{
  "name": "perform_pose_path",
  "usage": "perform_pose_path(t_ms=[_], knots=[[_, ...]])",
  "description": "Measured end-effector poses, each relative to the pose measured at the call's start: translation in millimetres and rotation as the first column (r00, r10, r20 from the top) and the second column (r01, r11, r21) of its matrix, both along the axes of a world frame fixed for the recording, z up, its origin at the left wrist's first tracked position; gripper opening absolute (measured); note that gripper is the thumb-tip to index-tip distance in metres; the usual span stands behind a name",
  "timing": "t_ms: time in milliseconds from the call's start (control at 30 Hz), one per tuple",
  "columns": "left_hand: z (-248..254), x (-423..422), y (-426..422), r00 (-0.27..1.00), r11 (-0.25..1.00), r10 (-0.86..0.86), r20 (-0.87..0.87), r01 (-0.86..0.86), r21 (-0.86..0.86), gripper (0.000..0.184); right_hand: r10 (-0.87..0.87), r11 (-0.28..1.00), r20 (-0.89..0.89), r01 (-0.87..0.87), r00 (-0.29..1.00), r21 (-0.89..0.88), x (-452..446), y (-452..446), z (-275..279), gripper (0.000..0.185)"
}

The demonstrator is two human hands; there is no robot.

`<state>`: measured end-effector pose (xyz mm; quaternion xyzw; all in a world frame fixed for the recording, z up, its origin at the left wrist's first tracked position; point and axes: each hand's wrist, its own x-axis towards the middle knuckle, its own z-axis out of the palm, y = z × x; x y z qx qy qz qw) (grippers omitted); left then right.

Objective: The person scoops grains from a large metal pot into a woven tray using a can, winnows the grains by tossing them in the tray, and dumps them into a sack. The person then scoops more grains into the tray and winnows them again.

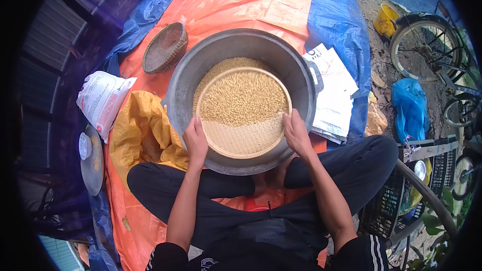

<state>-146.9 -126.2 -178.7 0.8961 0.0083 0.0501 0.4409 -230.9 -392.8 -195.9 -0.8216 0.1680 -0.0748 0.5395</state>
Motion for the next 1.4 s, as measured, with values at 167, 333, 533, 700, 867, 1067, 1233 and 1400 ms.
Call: perform_pose_path(t_ms=[167, 333, 533, 700, 867, 1067, 1233, 1400], knots=[[0.9, 3.9, -11.4, 0.924, 0.996, 0.076, 0.374, -0.049, -0.081, 0.029, 0.022, 0.999, 0.142, -0.027, 0.99, 0.03, 3.5, -5.4, -0.4, 0.028], [-11.5, 5.7, -1.6, 0.996, 0.997, -0.051, 0.071, 0.046, 0.064, 0.028, 0.034, 0.999, -0.105, -0.035, 0.994, -0.014, -2.4, -13.1, -6.4, 0.029], [8.0, 0.4, -10.2, 0.997, 0.999, -0.037, 0.062, 0.038, -0.016, 0.03, 0.003, 0.999, 0.022, -0.004, 1.0, 0.042, -3.5, -11.2, 4.0, 0.029], [-3.4, 7.4, -10.6, 0.96, 0.998, 0.051, 0.275, -0.039, -0.052, 0.031, 0.014, 1.0, 0.086, -0.014, 0.996, -0.008, -1.8, -8.9, 0.6, 0.03], [-12.9, 4.2, -4.1, 0.995, 0.996, -0.079, 0.063, 0.076, 0.052, 0.031, 0.03, 0.999, -0.058, -0.031, 0.998, -0.014, -6.7, -18.7, -13.9, 0.032], [-5.8, 5.6, -7.3, 0.994, 0.994, -0.103, 0.033, 0.102, 0.034, 0.031, -0.021, 0.998, -0.041, 0.018, 0.999, -0.066, -0.2, -23.0, -15.2, 0.034], [-2.6, 6.0, -6.2, 0.994, 0.997, -0.081, 0.071, 0.08, 0.015, 0.031, -0.004, 1.0, -0.036, 0.004, 0.999, -0.012, -0.2, -12.0, 0.8, 0.033], [2.6, 6.9, -10.9, 0.944, 0.998, 0.012, 0.329, 0.008, -0.059, 0.027, -0.001, 1.0, 0.106, 0.005, 0.994, -0.031, 1.9, -5.5, 4.9, 0.031]])
